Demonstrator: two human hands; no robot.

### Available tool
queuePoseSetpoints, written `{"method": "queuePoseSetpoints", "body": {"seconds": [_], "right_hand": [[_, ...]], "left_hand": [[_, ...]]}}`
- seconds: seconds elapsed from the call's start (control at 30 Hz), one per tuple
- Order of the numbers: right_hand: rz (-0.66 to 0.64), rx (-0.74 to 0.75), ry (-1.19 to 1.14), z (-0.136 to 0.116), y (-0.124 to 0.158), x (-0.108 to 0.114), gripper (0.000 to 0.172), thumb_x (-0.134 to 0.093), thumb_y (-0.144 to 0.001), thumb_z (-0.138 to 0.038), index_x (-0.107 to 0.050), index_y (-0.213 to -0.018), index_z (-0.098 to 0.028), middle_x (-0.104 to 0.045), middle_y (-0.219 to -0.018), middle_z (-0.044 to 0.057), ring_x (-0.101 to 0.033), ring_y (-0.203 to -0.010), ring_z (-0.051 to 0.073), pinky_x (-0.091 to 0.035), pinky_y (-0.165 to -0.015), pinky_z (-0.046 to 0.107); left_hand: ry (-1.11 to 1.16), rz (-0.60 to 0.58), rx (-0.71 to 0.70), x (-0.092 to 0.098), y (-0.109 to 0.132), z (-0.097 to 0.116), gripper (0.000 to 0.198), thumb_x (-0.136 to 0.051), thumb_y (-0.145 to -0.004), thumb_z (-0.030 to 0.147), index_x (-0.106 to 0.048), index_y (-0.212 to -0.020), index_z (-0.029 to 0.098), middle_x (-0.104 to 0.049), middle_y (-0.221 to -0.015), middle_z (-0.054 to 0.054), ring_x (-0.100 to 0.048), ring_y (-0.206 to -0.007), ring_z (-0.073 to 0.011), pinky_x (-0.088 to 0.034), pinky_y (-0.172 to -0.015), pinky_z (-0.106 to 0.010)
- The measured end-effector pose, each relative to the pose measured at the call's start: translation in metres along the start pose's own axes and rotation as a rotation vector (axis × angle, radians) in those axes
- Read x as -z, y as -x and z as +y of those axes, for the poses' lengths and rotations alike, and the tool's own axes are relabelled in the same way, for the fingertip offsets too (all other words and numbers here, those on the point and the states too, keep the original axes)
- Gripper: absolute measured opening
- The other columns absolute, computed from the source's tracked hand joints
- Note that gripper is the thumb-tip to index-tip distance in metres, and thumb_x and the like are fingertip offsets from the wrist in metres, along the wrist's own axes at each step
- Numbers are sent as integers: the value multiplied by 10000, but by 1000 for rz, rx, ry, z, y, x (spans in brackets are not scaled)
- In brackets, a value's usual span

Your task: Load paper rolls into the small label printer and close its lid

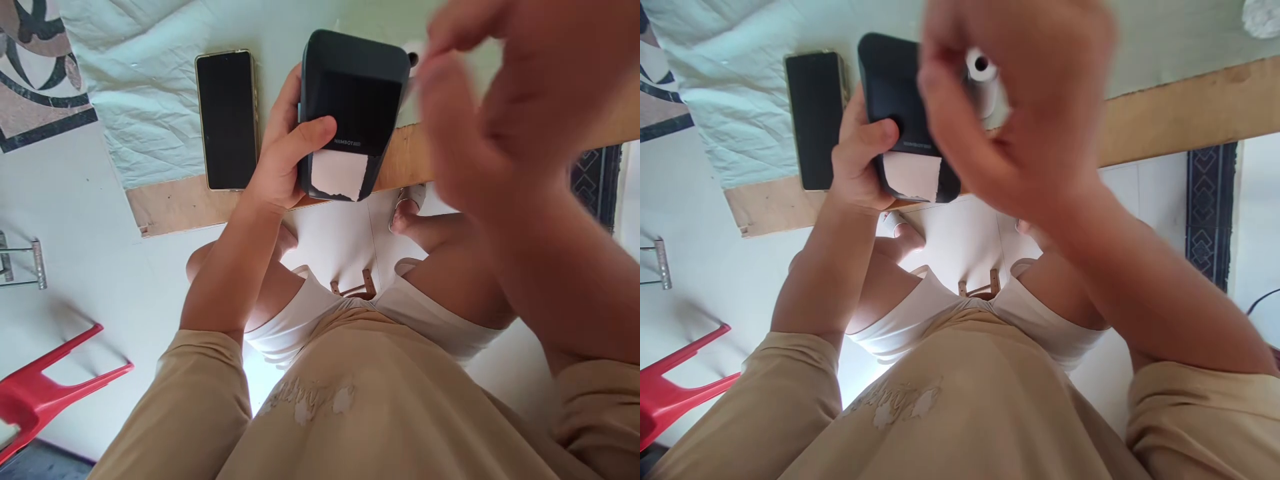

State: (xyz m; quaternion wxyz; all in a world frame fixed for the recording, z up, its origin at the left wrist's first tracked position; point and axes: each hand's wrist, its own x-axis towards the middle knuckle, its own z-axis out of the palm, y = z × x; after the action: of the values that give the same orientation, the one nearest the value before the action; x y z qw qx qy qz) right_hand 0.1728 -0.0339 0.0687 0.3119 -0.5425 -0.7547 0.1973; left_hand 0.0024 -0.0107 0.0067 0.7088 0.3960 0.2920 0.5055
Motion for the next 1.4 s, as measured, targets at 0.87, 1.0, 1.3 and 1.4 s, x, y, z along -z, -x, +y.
{"method": "queuePoseSetpoints", "body": {"seconds": [0.87, 1.0, 1.3, 1.4], "right_hand": [[69, 272, 76, 26, -13, -42, 384, -431, -758, -360, -461, -1100, -188, -472, -1163, 21, -467, -1103, 66, -423, -944, 219], [54, 285, 99, 26, -11, -40, 435, -420, -753, -415, -430, -1135, -208, -444, -1198, 13, -447, -1131, 61, -417, -962, 218], [-31, 240, 149, 24, -10, -33, 507, -464, -720, -435, -389, -1188, -255, -400, -1251, -6, -423, -1158, 80, -412, -981, 247], [111, 255, 208, 23, -10, -31, 481, -464, -704, -508, -483, -1112, -255, -459, -1111, 36, -462, -1056, 102, -418, -915, 269]], "left_hand": [[70, 201, 195, -1, -10, 11, 184, -448, -662, 249, -579, -791, 238, -564, -624, -32, -581, -791, -211, -424, -630, -289], [79, 169, 112, -2, -8, 11, 184, -442, -678, 196, -578, -801, 214, -541, -610, -17, -554, -682, -168, -406, -592, -275], [62, 217, 164, 0, -8, 10, 177, -484, -661, 246, -574, -814, 242, -584, -648, -14, -543, -977, -223, -426, -794, -303], [58, 165, 168, 0, -7, 10, 173, -443, -682, 287, -582, -778, 254, -616, -712, -23, -528, -1027, -245, -447, -770, -315]]}}
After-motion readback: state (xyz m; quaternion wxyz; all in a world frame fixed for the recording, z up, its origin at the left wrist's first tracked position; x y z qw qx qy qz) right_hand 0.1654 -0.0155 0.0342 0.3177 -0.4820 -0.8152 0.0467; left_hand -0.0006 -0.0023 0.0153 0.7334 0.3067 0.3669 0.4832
